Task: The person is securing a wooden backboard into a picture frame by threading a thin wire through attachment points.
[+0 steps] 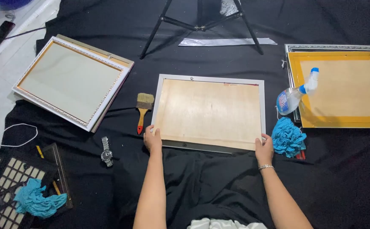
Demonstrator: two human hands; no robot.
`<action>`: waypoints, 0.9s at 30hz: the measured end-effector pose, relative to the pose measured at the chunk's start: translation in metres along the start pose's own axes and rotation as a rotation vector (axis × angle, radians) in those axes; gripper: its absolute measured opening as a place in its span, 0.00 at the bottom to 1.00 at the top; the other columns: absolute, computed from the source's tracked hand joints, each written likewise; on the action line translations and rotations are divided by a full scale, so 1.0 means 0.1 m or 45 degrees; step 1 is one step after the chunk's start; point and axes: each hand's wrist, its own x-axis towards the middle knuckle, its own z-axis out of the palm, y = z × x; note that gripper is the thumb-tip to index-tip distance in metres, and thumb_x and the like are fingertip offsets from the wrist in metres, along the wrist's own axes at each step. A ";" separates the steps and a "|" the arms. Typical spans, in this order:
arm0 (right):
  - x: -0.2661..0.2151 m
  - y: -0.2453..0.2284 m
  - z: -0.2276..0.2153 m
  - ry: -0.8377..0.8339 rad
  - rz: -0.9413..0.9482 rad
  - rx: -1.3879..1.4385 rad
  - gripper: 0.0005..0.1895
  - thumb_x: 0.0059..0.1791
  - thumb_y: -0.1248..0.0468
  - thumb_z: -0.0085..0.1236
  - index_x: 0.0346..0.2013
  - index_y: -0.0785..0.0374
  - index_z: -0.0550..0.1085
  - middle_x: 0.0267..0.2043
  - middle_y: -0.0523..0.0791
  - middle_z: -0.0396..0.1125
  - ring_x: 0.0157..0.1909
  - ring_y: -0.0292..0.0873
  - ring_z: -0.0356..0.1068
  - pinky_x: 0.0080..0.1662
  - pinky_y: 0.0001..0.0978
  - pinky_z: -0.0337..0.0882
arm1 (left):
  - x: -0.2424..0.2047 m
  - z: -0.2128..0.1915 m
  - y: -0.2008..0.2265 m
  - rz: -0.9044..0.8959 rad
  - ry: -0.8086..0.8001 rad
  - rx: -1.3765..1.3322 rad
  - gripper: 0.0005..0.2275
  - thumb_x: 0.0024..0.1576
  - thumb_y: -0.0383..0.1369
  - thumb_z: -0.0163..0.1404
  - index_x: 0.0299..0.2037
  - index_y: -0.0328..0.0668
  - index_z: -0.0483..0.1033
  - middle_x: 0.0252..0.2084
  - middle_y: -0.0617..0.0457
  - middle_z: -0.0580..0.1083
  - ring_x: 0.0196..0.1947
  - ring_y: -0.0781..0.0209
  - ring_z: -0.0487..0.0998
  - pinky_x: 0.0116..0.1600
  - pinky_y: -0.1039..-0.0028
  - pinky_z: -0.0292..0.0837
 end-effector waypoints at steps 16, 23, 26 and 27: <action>-0.24 -0.35 -0.15 -0.069 -0.062 -0.197 0.27 0.50 0.58 0.57 0.65 0.56 0.72 0.55 0.52 0.64 0.60 0.58 0.67 0.57 0.46 0.70 | 0.01 0.04 -0.05 -0.075 -0.061 0.042 0.15 0.60 0.36 0.55 0.58 0.60 0.74 0.52 0.50 0.67 0.54 0.48 0.76 0.56 0.62 0.73; -0.22 -0.21 -0.06 -0.029 -0.185 -0.439 0.29 0.50 0.55 0.57 0.66 0.53 0.71 0.54 0.50 0.61 0.61 0.54 0.65 0.62 0.45 0.63 | 0.03 0.05 -0.09 -0.057 -0.088 0.139 0.16 0.60 0.39 0.55 0.59 0.62 0.74 0.53 0.51 0.68 0.56 0.48 0.75 0.58 0.61 0.71; -0.15 -0.06 0.01 0.010 -0.293 -0.537 0.29 0.49 0.54 0.59 0.66 0.51 0.71 0.52 0.46 0.60 0.58 0.49 0.64 0.63 0.42 0.57 | -0.02 0.00 -0.03 -0.023 -0.091 0.203 0.17 0.59 0.40 0.55 0.59 0.61 0.74 0.52 0.50 0.69 0.56 0.47 0.74 0.61 0.61 0.67; -0.13 -0.01 0.01 0.021 -0.341 -0.520 0.29 0.49 0.55 0.60 0.66 0.53 0.72 0.51 0.47 0.60 0.56 0.51 0.64 0.62 0.43 0.58 | -0.04 -0.02 0.00 -0.011 -0.092 0.226 0.17 0.59 0.39 0.55 0.58 0.59 0.74 0.51 0.50 0.70 0.56 0.46 0.73 0.62 0.60 0.65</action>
